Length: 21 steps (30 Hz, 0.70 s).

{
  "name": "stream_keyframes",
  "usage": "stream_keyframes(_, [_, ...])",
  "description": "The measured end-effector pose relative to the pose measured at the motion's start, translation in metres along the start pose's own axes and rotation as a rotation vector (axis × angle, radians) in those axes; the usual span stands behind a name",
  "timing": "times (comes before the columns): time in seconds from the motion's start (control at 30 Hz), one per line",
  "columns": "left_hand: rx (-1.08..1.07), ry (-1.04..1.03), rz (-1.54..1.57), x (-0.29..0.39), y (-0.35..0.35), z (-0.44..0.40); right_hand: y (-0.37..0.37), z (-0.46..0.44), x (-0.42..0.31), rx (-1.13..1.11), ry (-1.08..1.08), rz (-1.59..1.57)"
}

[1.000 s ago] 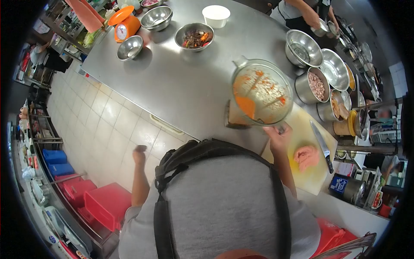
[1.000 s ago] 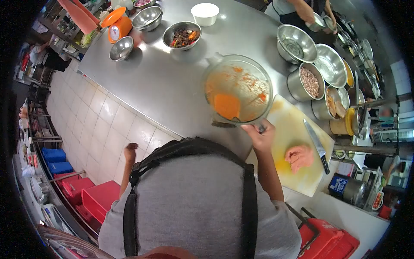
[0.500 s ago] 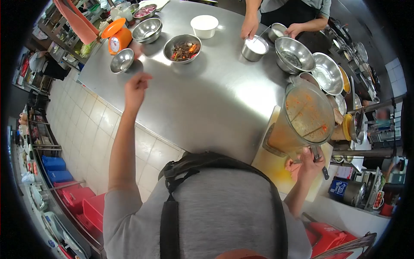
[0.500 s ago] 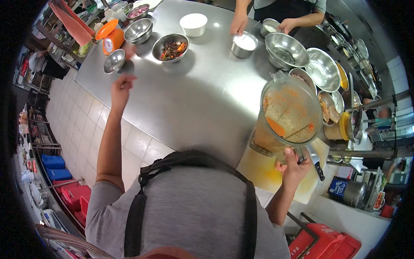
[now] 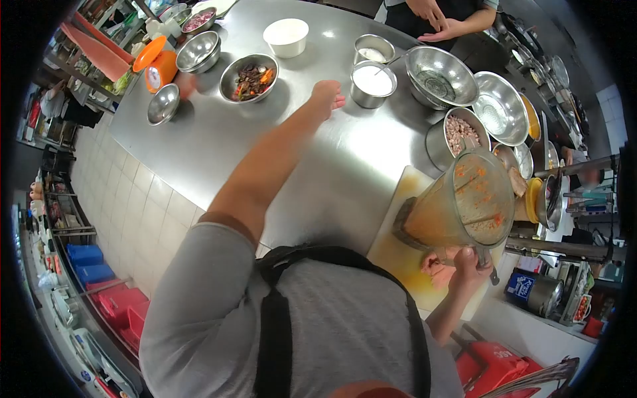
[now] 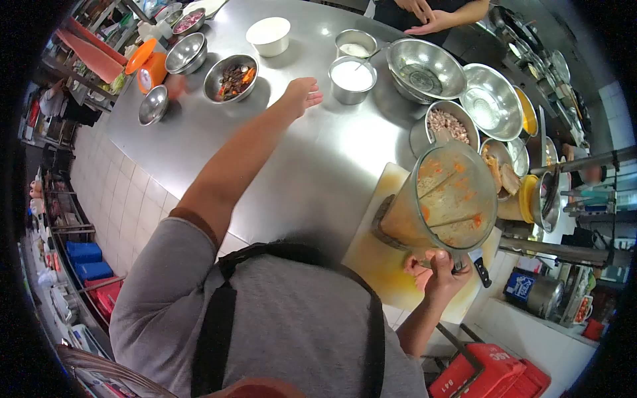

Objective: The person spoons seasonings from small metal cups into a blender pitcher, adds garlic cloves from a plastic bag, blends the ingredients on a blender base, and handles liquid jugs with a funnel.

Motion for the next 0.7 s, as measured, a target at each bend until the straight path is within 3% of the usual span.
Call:
stream_keyframes(0.1, [0.098,0.067,0.156,-0.011,-0.020,-0.024,0.003,-0.004,0.004,0.005,-0.019,-0.013])
stream_keyframes(0.3, [0.079,-0.189,-0.069,0.014,-0.026,-0.034,0.010,-0.007,0.016,0.012,-0.053,-0.063])
stream_keyframes(0.4, [0.018,-0.179,-0.137,0.011,-0.016,-0.007,0.017,-0.009,0.022,0.002,-0.092,-0.082])
stream_keyframes(0.47, [-0.151,-0.153,-0.190,0.000,-0.010,0.011,0.021,-0.007,0.028,-0.013,-0.099,-0.134])
stream_keyframes(0.53, [-0.369,0.013,-0.118,-0.024,-0.001,0.025,0.042,-0.006,0.036,0.119,-0.041,-0.063])
stream_keyframes(0.63, [-0.351,0.050,-0.381,-0.015,0.020,0.024,0.055,-0.008,0.048,0.031,-0.066,-0.049])
stream_keyframes(0.7, [-0.280,-0.090,-0.365,0.006,0.021,-0.017,0.060,-0.008,0.052,0.070,-0.052,0.002])
Point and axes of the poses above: each hand's wrist, its own z-axis away from the middle knuckle, its own y-axis out of the back of the hand, x = y × z, the point moved 10 cm from there along -z, towards the middle knuckle, and after that the axes turned 7 degrees about -z, right-handed, at the moved point
